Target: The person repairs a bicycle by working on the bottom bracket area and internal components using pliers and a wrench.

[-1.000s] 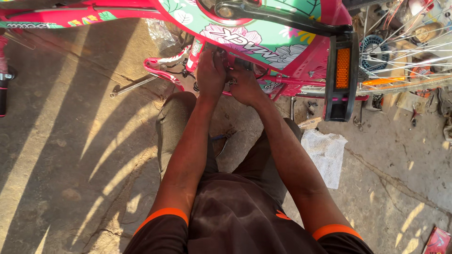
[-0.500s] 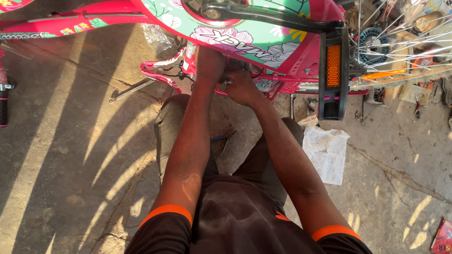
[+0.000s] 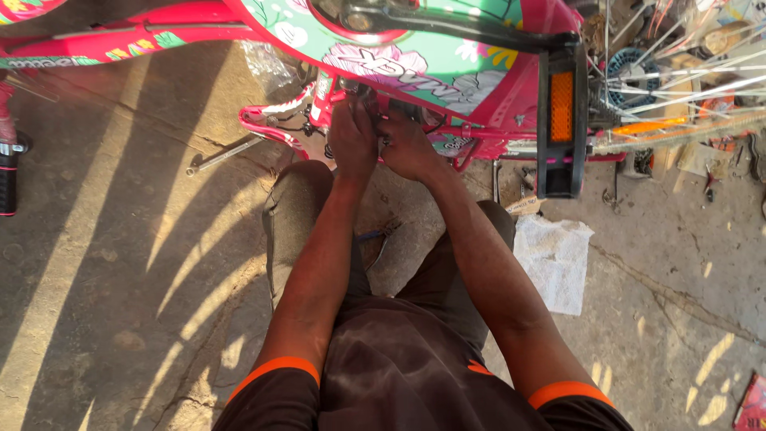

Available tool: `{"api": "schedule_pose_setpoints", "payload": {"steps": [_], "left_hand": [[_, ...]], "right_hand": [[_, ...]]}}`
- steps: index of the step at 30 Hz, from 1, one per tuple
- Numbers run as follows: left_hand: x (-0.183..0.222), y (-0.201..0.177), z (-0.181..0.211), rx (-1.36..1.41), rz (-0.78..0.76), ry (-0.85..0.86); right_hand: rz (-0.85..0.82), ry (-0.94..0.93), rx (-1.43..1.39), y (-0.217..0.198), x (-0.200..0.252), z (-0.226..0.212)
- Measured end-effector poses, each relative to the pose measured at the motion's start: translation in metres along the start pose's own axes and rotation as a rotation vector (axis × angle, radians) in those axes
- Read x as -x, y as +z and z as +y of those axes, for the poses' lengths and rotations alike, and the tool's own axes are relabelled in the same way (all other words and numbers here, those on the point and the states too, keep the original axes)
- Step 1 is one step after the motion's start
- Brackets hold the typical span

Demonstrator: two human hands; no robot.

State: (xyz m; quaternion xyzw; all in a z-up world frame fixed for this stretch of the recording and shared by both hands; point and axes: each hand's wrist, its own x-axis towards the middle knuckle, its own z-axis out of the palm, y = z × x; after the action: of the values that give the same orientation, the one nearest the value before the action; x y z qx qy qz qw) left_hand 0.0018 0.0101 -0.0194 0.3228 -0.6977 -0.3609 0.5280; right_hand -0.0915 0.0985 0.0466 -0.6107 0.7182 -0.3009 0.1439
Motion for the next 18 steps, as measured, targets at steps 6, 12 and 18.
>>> {"api": "schedule_pose_setpoints", "payload": {"steps": [6,12,18], "left_hand": [[-0.042,-0.003,0.009,0.04,-0.198,-0.138],[-0.043,0.013,-0.017,-0.079,-0.176,0.096],[-0.038,0.041,-0.066,-0.228,-0.326,0.12]], "right_hand": [[0.141,0.09,-0.193,0.003,0.032,-0.006],[0.431,0.409,-0.464,0.02,0.174,0.021],[0.268,0.897,-0.542,0.037,0.231,0.089]]}}
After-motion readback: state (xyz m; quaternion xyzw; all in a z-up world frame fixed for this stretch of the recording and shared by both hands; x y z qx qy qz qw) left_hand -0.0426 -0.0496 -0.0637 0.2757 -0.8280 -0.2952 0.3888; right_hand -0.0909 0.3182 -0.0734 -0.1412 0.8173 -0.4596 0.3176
